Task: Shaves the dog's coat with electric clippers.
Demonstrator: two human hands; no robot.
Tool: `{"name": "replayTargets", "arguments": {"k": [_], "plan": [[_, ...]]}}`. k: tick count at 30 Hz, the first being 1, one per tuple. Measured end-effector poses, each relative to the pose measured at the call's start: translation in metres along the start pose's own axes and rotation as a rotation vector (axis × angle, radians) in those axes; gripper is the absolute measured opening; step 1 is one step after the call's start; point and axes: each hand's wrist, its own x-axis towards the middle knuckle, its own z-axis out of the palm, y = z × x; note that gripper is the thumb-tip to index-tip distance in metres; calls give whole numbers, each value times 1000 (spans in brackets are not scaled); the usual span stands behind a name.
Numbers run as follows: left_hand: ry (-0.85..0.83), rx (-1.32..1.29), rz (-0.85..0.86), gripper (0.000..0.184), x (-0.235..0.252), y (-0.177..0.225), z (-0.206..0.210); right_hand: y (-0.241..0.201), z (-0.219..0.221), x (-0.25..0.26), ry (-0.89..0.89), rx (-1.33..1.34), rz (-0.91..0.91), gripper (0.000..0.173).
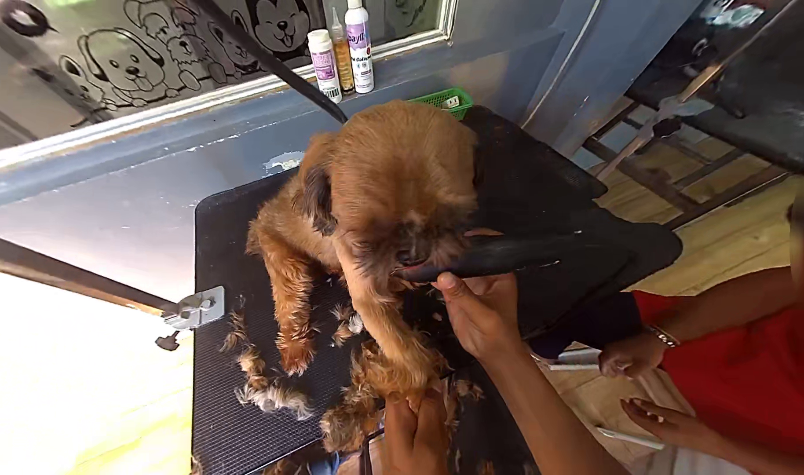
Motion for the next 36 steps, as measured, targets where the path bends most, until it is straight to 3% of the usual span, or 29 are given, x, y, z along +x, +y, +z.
{"name": "replayTargets", "arguments": {"k": [7,16,19,21,25,28,30,32,36], "plan": [[34,66,16,14,7,-6,0,-20,-7,30,-253,-264,19,49],[47,277,11,25,15,-17,-3,-53,-8,47,-547,-461,343,54],[59,418,34,32,20,-17,-5,-64,-8,42,-633,-540,376,58],[40,444,23,31,15,-26,-1,-69,-1,35,-557,-522,283,56],[99,522,53,32,9,-30,8,-71,23,26,-337,-703,-110,50],[124,633,94,36,6,-23,9,-68,30,18,-316,-880,-266,49],[143,653,108,39,6,-22,10,-65,30,14,-356,-951,-326,56],[159,615,135,37,8,-19,9,-66,28,11,-387,-950,-291,57],[153,617,231,33,14,-12,-2,-73,10,6,-306,-643,83,55]]}}
